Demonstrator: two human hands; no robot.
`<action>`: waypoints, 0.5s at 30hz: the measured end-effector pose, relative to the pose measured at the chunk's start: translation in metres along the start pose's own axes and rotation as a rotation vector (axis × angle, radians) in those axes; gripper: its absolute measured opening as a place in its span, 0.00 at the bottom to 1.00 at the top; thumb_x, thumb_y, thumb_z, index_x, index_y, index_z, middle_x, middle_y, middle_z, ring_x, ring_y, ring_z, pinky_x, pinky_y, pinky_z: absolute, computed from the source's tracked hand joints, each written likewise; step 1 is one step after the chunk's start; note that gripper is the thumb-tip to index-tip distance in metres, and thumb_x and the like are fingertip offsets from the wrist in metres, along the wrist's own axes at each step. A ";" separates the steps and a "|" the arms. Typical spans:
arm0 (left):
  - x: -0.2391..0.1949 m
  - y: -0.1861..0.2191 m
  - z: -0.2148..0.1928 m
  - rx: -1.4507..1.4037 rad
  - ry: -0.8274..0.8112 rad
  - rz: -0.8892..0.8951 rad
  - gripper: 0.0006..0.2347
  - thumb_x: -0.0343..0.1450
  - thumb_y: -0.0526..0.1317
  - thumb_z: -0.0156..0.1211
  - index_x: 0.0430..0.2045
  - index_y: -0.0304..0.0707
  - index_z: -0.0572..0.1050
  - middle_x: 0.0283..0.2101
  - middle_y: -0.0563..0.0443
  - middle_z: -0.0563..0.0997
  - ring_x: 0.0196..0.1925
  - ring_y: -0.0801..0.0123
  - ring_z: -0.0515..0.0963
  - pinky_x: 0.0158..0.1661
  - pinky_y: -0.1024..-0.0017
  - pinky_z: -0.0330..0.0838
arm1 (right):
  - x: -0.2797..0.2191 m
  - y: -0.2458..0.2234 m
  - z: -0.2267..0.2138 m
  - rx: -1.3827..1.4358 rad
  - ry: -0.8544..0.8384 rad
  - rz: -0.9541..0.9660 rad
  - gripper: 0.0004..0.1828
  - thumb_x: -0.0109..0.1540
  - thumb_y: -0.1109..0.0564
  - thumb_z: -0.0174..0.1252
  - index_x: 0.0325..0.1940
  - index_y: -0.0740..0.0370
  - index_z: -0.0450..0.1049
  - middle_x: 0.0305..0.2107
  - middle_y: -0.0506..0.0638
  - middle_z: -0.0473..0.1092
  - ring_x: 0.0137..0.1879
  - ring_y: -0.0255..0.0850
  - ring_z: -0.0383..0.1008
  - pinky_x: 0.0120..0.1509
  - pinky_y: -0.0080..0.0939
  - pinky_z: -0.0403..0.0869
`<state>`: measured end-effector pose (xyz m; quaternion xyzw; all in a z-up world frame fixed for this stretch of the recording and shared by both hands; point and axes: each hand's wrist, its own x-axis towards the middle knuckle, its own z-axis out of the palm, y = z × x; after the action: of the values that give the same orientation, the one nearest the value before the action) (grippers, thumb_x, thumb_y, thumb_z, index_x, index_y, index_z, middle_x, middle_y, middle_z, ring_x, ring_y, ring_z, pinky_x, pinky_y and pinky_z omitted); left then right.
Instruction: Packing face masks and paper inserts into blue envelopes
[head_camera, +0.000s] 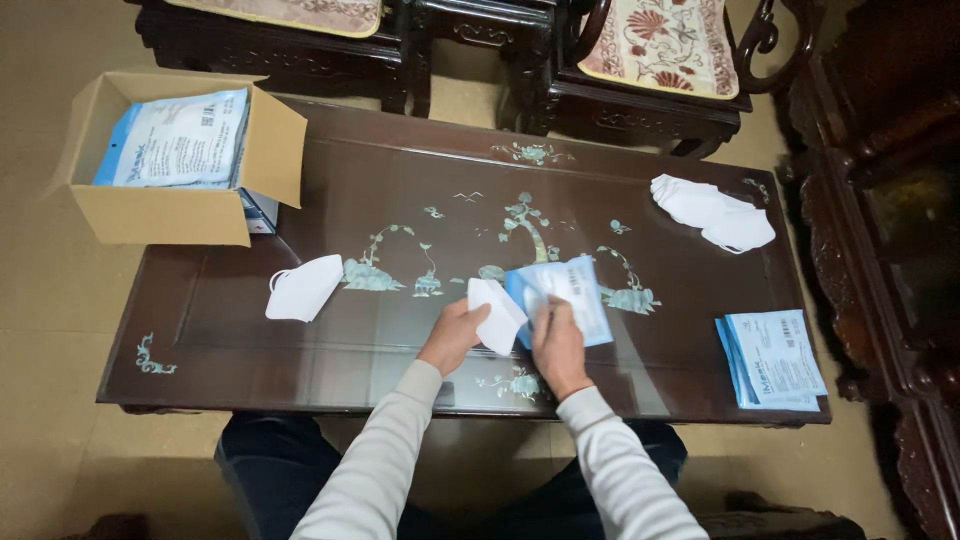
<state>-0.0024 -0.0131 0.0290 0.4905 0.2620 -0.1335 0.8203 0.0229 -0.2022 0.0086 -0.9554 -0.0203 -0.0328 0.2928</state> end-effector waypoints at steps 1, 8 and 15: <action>0.024 -0.021 -0.010 0.000 0.002 0.001 0.21 0.73 0.42 0.66 0.57 0.25 0.73 0.52 0.40 0.80 0.54 0.61 0.79 0.52 0.54 0.78 | -0.005 -0.011 0.002 0.001 -0.001 -0.002 0.15 0.72 0.46 0.43 0.54 0.57 0.66 0.53 0.61 0.76 0.53 0.60 0.79 0.55 0.61 0.77; 0.056 -0.044 -0.036 0.409 0.216 0.121 0.12 0.69 0.46 0.68 0.41 0.42 0.84 0.35 0.51 0.86 0.40 0.71 0.84 0.39 0.64 0.78 | -0.023 -0.055 0.023 -0.051 0.093 -0.216 0.12 0.70 0.50 0.48 0.46 0.60 0.69 0.51 0.57 0.77 0.49 0.53 0.81 0.49 0.53 0.79; -0.022 0.030 -0.023 -0.105 0.069 -0.056 0.27 0.79 0.51 0.50 0.64 0.22 0.66 0.68 0.30 0.68 0.71 0.44 0.66 0.65 0.50 0.66 | -0.025 -0.065 0.012 0.030 0.088 -0.347 0.18 0.68 0.47 0.56 0.52 0.65 0.76 0.55 0.64 0.74 0.65 0.56 0.72 0.69 0.53 0.69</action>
<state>-0.0132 0.0210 0.0549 0.4438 0.3105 -0.1254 0.8312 -0.0051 -0.1422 0.0327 -0.9307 -0.1728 -0.1243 0.2974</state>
